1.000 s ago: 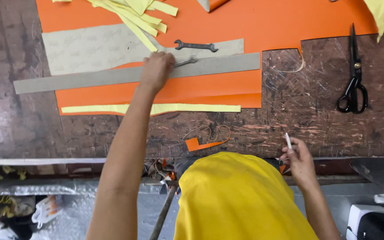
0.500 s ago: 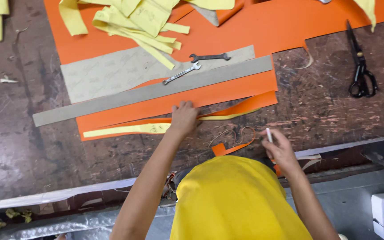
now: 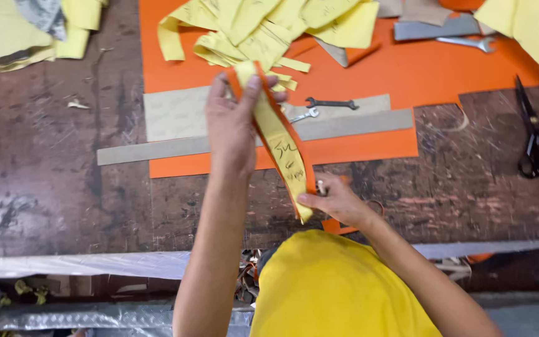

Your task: The person traces cardboard templates onto orange material using a marker and cuts the material into shapes using shears.

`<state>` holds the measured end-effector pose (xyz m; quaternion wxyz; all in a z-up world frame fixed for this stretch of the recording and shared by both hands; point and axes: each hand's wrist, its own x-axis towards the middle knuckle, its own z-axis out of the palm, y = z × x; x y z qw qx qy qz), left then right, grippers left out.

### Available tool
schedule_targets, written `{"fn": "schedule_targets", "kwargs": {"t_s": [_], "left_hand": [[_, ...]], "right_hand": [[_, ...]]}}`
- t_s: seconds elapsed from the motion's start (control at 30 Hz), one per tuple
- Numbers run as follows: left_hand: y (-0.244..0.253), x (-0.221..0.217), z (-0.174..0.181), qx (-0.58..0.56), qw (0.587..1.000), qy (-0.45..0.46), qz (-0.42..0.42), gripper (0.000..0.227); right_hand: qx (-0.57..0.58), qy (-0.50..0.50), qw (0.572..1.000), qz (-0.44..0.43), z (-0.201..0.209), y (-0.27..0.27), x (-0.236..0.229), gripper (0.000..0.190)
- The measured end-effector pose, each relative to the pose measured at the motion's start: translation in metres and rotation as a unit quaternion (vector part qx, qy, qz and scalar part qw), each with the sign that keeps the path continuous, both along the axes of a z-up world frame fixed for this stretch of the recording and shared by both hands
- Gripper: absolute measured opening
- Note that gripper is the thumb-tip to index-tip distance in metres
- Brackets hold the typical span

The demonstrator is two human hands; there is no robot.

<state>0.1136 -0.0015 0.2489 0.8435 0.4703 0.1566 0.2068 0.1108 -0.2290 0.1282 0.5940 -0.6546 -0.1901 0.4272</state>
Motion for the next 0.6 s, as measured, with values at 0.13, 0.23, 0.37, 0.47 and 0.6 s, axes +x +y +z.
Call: {"fn": "schedule_targets", "kwargs": {"t_s": [0.13, 0.23, 0.37, 0.47, 0.6], "left_hand": [[0.049, -0.028, 0.001, -0.025, 0.993, -0.032, 0.112, 0.035], [0.090, -0.051, -0.036, -0.044, 0.980, -0.014, 0.196, 0.050], [0.131, -0.082, -0.128, -0.083, 0.957, 0.062, 0.272, 0.066], [0.143, -0.108, -0.205, -0.078, 0.935, 0.198, 0.284, 0.070], [0.097, -0.147, -0.277, 0.243, 0.796, 0.449, 0.324, 0.080]], "right_hand": [[-0.053, -0.036, 0.995, 0.075, 0.006, -0.029, 0.018, 0.036], [-0.065, -0.023, 0.984, 0.164, 0.003, -0.052, 0.042, 0.038], [-0.149, -0.002, 0.970, 0.192, -0.012, -0.078, 0.062, 0.037], [-0.251, -0.070, 0.944, 0.203, -0.035, -0.093, 0.075, 0.032], [-0.302, -0.174, 0.910, 0.224, -0.086, -0.110, 0.083, 0.028]]}}
